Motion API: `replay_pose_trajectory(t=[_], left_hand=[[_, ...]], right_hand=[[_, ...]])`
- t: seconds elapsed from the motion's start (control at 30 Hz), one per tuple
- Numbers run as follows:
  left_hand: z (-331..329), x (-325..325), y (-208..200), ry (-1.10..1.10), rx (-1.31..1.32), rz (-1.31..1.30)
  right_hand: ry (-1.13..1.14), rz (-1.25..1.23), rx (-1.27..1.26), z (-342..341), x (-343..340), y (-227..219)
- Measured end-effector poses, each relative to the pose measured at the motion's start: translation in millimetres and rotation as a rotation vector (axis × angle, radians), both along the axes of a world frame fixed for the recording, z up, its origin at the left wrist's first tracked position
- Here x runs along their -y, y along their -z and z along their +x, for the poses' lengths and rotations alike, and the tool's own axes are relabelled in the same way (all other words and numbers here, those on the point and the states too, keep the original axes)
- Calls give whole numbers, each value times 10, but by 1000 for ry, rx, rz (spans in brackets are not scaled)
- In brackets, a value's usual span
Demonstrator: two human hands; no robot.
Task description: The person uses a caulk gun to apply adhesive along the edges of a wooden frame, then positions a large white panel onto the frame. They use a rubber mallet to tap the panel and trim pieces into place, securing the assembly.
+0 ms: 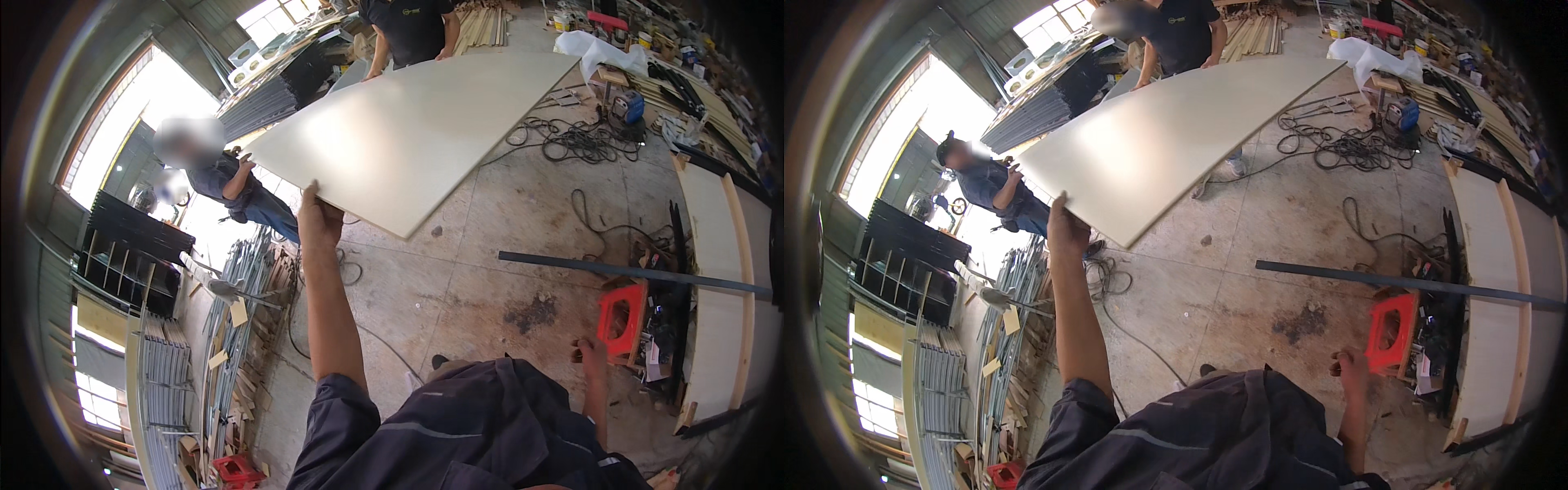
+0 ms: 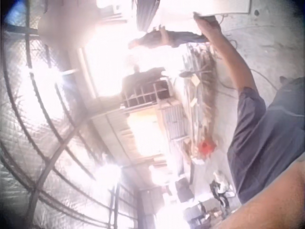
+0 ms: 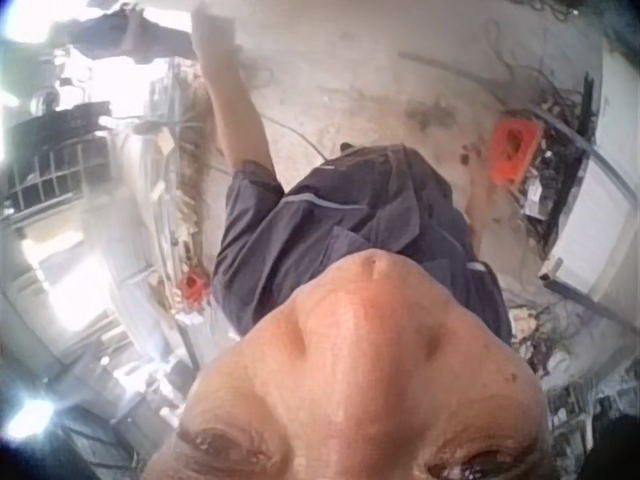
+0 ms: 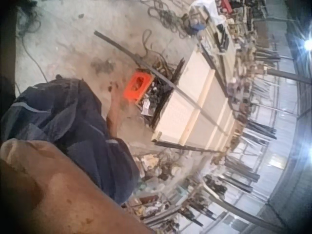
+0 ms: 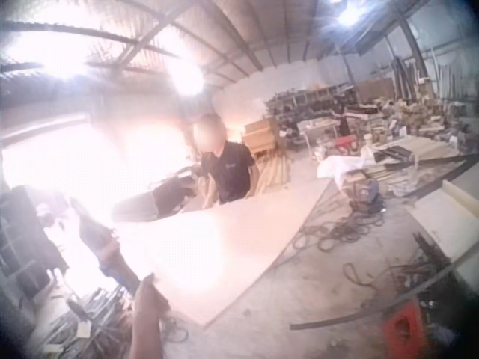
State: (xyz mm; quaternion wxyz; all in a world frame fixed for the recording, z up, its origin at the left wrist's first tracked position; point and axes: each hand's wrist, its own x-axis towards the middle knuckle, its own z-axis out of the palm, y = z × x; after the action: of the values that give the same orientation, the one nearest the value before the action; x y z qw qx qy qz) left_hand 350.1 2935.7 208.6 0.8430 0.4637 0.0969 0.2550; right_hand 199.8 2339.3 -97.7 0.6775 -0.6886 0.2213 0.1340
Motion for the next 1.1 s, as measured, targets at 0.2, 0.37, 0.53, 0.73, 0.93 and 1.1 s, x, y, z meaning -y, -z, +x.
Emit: replay_pose_trajectory(t=[0.2, 0.37, 0.53, 0.73, 0.93, 1.1], left_hand=[[-199, 662, 429, -59, -156, -107], [-541, 1082, 1019, 18, -258, -167], [-830, 1631, 1363, 164, -375, -198], [-1132, 2049, 1462, 457, -498, -277], [-1215, 1571, 2502, 723, -507, -225], [-244, -839, 3167, 117, -211, -264]], right_hand=[[-112, 69, 2, 4, -248, -170], [-340, 255, 61, 42, -906, -690], [-713, 469, 218, 71, -1733, -1132], [-247, 717, 433, 120, -2104, -920], [262, 927, 248, -144, -2227, -637], [519, 795, 371, -217, -1913, -380]])
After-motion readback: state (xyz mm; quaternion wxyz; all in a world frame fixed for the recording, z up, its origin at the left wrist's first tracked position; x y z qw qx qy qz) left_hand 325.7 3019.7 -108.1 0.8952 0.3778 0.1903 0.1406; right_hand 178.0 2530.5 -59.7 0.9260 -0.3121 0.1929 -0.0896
